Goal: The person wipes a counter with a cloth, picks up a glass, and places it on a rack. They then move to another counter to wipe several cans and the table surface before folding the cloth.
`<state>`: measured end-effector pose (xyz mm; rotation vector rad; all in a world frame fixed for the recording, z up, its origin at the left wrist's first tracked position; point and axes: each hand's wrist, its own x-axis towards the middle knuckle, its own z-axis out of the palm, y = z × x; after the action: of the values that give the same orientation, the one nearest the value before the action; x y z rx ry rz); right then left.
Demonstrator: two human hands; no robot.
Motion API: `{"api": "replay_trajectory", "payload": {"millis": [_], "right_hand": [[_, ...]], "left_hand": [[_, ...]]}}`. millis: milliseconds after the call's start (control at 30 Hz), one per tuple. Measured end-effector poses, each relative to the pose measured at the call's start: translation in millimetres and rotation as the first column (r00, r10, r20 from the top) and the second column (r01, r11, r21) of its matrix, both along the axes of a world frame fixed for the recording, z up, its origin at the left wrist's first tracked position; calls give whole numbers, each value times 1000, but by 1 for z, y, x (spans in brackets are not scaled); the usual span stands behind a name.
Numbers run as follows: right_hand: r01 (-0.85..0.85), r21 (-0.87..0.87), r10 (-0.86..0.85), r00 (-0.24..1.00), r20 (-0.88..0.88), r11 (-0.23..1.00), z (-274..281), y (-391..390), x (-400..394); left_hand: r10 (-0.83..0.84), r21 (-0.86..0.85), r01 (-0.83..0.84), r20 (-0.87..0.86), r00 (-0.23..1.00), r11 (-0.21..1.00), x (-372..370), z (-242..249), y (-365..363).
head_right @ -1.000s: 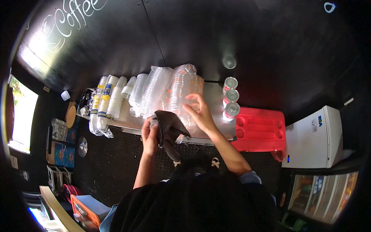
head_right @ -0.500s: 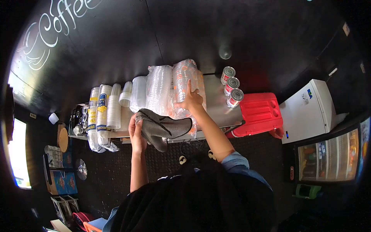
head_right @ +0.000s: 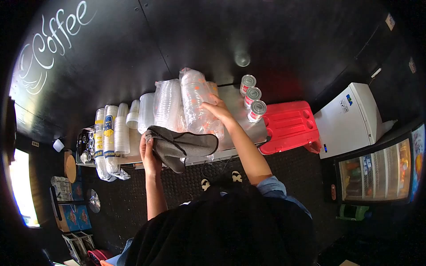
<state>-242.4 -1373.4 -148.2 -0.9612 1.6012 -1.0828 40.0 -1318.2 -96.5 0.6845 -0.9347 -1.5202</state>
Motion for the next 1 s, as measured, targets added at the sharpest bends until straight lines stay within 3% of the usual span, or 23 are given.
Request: {"api": "replay_trajectory", "payload": {"millis": [33,167,233,367,400,500,533,567,667,700,767,900,1000], "right_hand": [[-30,17,26,976,216,999,4,5,-6],[0,-141,56,915,399,990,12,39,-30],[23,-310,34,983,180,951,21,61,-56],[8,-257,12,997,74,966,9,95,-90],[32,-246,-38,999,-19,969,3,92,-96],[73,-177,-65,997,49,981,-27,100,-93],[66,-288,-104,987,-120,955,-44,95,-90],[67,-289,-104,988,-117,955,-59,94,-93],[51,-249,-159,885,-437,967,-74,88,-85],[52,-247,-158,887,-434,968,-82,83,-83],[34,-293,-215,761,-612,956,-96,73,-80],[130,-168,-199,834,-515,977,-80,64,-66],[212,-91,-221,741,-634,973,-74,65,-57]], "left_hand": [[-10,0,10,4,1000,1000,-5,2,1],[41,64,-43,31,999,997,-16,5,10],[51,43,-53,39,998,998,-23,5,7],[73,49,-75,52,996,996,-31,13,8],[91,54,-92,31,995,994,-35,12,1],[74,37,-74,-1,997,997,-33,5,-1],[65,46,-64,-12,998,997,-35,5,0],[55,57,-54,-21,998,997,-36,6,1],[46,72,-45,-23,999,996,-37,7,3],[47,74,-46,-18,999,996,-37,6,4],[75,92,-75,4,997,993,-36,4,4],[44,25,-45,29,999,999,-37,4,3],[45,39,-47,35,998,998,-38,5,3]]}}
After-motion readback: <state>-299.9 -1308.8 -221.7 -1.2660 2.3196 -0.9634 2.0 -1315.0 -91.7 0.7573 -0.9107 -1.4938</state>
